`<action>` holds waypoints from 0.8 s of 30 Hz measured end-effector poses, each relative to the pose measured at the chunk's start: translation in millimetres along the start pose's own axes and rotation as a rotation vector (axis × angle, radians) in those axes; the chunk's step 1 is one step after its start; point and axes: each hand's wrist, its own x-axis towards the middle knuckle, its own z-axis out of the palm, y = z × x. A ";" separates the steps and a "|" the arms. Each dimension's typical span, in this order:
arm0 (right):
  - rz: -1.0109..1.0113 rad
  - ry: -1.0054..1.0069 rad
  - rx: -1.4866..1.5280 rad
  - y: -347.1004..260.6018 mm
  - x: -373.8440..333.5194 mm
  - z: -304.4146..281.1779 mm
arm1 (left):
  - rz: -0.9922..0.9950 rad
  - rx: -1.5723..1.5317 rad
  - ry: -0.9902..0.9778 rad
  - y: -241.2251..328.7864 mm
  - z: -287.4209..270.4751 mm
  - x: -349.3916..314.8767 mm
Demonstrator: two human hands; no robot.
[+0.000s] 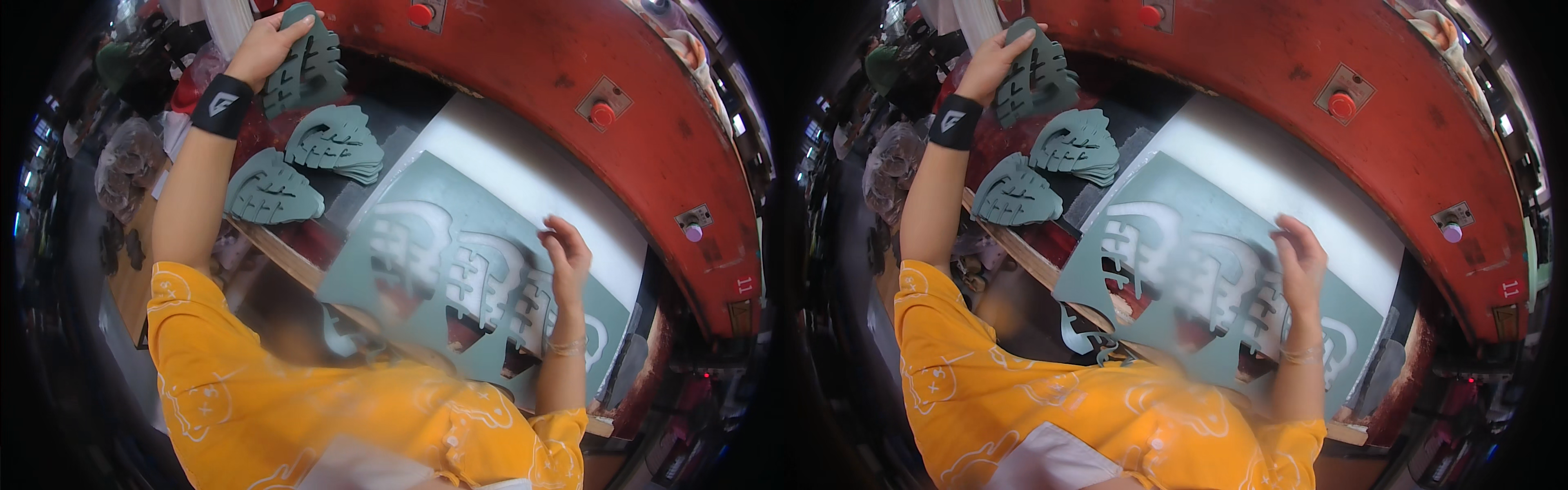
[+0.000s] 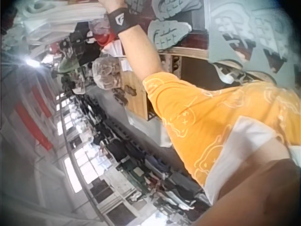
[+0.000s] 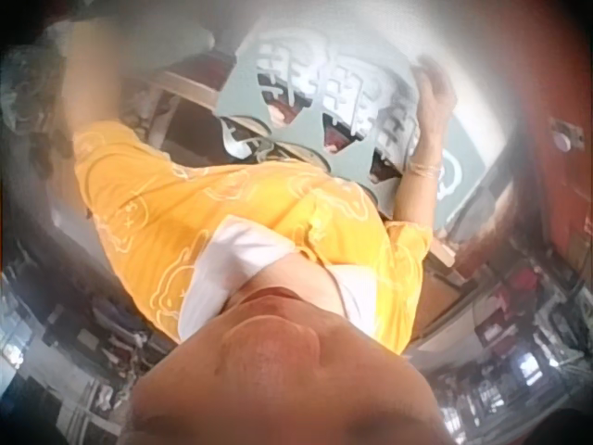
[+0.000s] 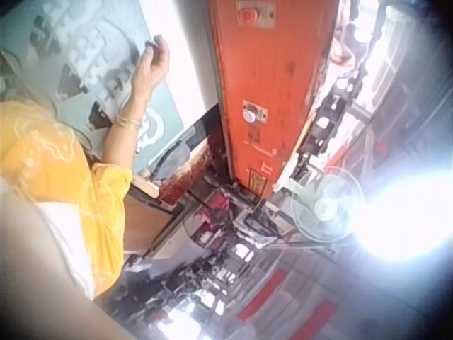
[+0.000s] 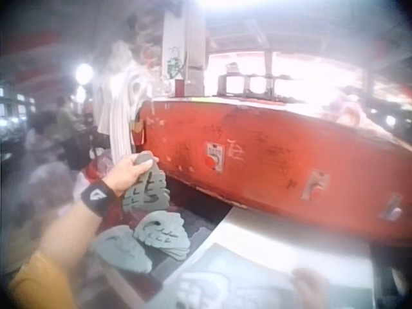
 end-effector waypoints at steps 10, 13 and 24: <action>0.252 0.171 -0.142 18.4 -76.4 -70.5 | 0.049 0.940 -0.048 -124.9 174.4 -3.9; 0.296 0.189 -0.392 22.3 -123.4 -107.0 | -0.107 0.954 -0.224 -123.0 201.7 -29.7; 0.454 0.554 -0.233 36.8 -265.7 -178.8 | -0.481 0.230 -0.069 -43.0 147.3 -245.1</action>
